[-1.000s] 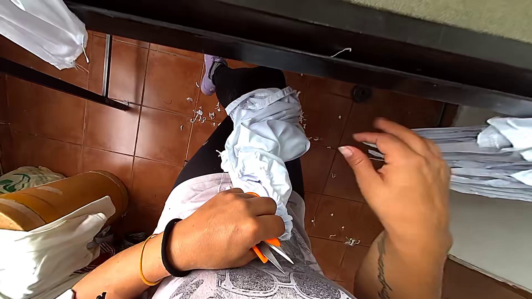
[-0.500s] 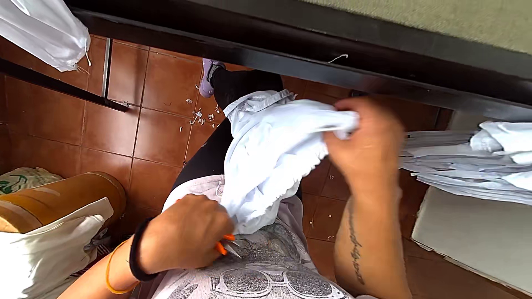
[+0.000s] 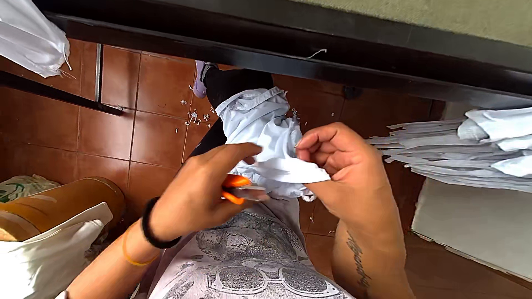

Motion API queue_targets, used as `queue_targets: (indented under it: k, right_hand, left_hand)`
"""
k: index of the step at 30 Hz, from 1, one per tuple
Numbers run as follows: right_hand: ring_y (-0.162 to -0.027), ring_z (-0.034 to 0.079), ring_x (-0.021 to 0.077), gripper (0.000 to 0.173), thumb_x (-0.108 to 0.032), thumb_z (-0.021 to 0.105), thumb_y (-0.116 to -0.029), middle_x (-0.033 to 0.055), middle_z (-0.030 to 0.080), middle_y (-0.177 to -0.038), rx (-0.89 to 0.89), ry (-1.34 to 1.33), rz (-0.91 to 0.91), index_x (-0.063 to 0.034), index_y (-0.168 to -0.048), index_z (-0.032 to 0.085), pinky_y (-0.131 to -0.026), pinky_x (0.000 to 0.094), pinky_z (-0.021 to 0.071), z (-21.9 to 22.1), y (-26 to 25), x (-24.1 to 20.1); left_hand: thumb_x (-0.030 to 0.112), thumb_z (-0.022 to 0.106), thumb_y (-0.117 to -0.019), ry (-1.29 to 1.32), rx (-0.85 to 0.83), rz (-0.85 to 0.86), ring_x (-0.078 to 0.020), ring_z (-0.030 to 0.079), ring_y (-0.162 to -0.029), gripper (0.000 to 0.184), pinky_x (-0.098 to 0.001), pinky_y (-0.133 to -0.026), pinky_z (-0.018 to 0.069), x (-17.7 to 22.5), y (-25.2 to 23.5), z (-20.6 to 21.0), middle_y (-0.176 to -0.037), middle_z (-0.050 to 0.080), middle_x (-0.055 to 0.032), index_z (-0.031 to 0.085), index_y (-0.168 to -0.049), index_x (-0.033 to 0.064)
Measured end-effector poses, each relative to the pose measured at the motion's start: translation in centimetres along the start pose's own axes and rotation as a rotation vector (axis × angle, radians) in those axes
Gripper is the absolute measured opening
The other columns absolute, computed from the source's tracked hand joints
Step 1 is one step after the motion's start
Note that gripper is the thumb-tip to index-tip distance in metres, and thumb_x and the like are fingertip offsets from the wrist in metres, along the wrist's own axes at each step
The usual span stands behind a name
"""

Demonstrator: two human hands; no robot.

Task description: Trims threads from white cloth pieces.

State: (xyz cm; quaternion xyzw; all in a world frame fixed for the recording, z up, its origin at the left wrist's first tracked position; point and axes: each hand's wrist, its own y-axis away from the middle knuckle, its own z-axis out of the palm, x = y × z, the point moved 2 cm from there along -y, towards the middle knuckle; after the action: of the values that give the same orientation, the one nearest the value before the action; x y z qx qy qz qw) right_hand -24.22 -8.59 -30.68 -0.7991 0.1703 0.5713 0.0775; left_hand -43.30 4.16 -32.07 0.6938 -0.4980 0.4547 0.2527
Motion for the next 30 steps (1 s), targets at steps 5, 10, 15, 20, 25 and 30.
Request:
queue_targets:
  k: [5, 10, 15, 20, 25, 30]
  right_hand:
    - [-0.079, 0.066, -0.0002, 0.031, 0.0, 0.061, -0.0909, -0.0061, 0.064, -0.108, -0.062, -0.276, 0.019, -0.0133, -0.118, 0.054, -0.069, 0.0157, 0.0595, 0.3, -0.3, -0.2]
    - [-0.093, 0.067, 0.0032, 0.032, 0.008, 0.054, -0.0906, -0.0035, 0.063, -0.118, 0.059, -0.442, 0.067, -0.0134, -0.115, 0.054, -0.076, 0.0198, 0.061, 0.5, -0.2, 0.5]
    - [-0.101, 0.067, 0.0065, 0.025, 0.001, 0.045, -0.0974, -0.0003, 0.063, -0.121, 0.073, -0.527, 0.116, -0.0122, -0.115, 0.056, -0.082, 0.0214, 0.0595, 1.5, -0.3, 0.2]
    - [-0.125, 0.059, 0.0159, 0.041, -0.032, 0.068, -0.0983, 0.0021, 0.061, -0.133, -0.01, -0.285, -0.163, -0.0099, -0.13, 0.054, -0.104, 0.0318, 0.0521, 1.6, 0.2, 0.0]
    - [-0.094, 0.068, 0.0043, 0.064, -0.011, 0.074, -0.0931, -0.0036, 0.058, -0.139, -0.077, -0.253, -0.181, -0.0186, -0.146, 0.038, -0.08, 0.0174, 0.059, 1.8, 0.4, -0.1]
    - [-0.102, 0.067, 0.0033, 0.018, -0.013, 0.068, -0.0978, -0.0032, 0.066, -0.125, -0.192, -0.28, -0.15, -0.0135, -0.115, 0.063, -0.083, 0.0163, 0.0582, 1.4, 0.8, 0.2]
  left_hand:
    - [-0.003, 0.068, -0.0854, 0.264, 0.181, 0.022, -0.0043, 0.059, -0.068, 0.031, -0.0165, -0.057, 0.0505, -0.1, -2.3, 2.2, -0.09, 0.066, -0.0056, 0.058, -0.114, -0.0047]
    - [0.016, 0.077, -0.0878, 0.1, 0.198, 0.221, -0.008, 0.059, -0.078, 0.031, -0.0205, -0.068, 0.0505, 1.2, -1.8, 1.5, -0.092, 0.067, -0.0087, 0.068, -0.109, -0.0048]
    - [0.009, 0.07, -0.092, -0.043, 0.217, 0.359, -0.0172, 0.065, -0.078, 0.013, -0.0305, -0.065, 0.0478, 1.3, -1.6, 3.2, -0.085, 0.071, -0.0098, 0.078, -0.099, 0.0014]
    - [-0.002, 0.067, -0.0878, 0.224, 0.254, 0.249, -0.0103, 0.067, -0.083, 0.009, -0.0211, -0.075, 0.0551, 0.6, -2.1, 2.8, -0.087, 0.07, -0.0117, 0.072, -0.093, -0.007]
    - [-0.004, 0.066, -0.0893, 0.35, 0.309, 0.225, -0.006, 0.06, -0.078, 0.008, -0.0165, -0.07, 0.05, -0.1, -2.6, 1.4, -0.082, 0.065, -0.0098, 0.07, -0.091, -0.0105]
    - [-0.001, 0.067, -0.0933, 0.366, 0.416, 0.174, 0.0002, 0.061, -0.078, 0.006, -0.0147, -0.072, 0.052, -0.9, -2.9, 0.0, -0.082, 0.066, -0.0032, 0.069, -0.09, -0.0052]
